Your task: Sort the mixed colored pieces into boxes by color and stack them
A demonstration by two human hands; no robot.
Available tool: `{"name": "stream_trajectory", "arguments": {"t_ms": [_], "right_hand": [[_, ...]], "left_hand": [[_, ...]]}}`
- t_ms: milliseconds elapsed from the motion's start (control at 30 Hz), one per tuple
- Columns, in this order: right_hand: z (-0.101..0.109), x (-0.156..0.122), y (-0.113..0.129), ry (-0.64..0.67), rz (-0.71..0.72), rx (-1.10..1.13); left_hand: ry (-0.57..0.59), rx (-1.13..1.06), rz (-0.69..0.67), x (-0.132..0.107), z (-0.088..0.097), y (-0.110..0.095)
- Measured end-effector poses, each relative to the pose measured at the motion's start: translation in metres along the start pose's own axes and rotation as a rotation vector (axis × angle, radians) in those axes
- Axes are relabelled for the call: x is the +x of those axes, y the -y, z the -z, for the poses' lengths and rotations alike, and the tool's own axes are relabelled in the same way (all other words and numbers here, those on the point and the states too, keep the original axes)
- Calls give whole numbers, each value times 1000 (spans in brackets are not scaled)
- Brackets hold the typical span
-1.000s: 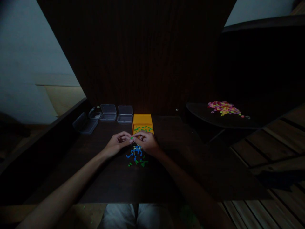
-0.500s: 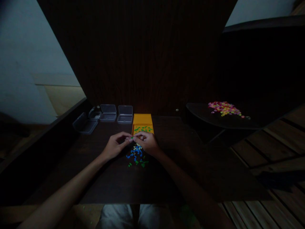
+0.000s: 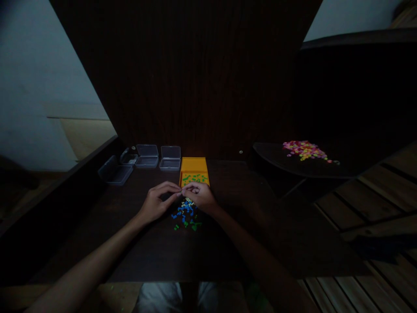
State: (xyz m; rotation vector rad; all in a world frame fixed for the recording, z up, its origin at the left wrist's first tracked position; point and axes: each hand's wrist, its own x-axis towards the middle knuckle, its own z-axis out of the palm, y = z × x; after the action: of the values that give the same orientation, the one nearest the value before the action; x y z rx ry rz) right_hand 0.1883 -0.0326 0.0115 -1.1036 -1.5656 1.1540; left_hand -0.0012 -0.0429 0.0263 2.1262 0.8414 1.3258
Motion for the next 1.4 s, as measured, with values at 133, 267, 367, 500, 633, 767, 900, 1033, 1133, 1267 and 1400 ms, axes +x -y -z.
{"name": "stream_trajectory", "arguments": {"t_ms": [133,267,367,500,633,767,900,1033,1133,1267,1400], "right_hand": [[2,0,0,6,34,-31],[16,2,3,-157,155,-312],[35,5,4,-267,257,-543],[56,12,0,-291,223,-683],[59,22,-1,-201,125,-847],[52,33,6,-106,71,-1087],[48,45,14,-45,20,-1211],[50,53,16,-22,-11,-1205],[55,55,15,-13,2,-1179],[67,54,14,-13,12,-1170],[78,53,12,-17,22,-1158]], "left_hand": [[-8,-8,8,1,0,-1],[-24,16,16,2,1,-2],[-28,29,23,2,1,-2],[-25,32,23,1,2,-2],[-33,38,13,0,3,0],[-37,47,7,-1,3,2],[-38,49,2,-1,4,2],[-34,50,-8,-1,5,1],[-26,50,-10,0,5,0],[-18,55,-2,-1,5,1],[-19,64,7,-2,5,4]]}}
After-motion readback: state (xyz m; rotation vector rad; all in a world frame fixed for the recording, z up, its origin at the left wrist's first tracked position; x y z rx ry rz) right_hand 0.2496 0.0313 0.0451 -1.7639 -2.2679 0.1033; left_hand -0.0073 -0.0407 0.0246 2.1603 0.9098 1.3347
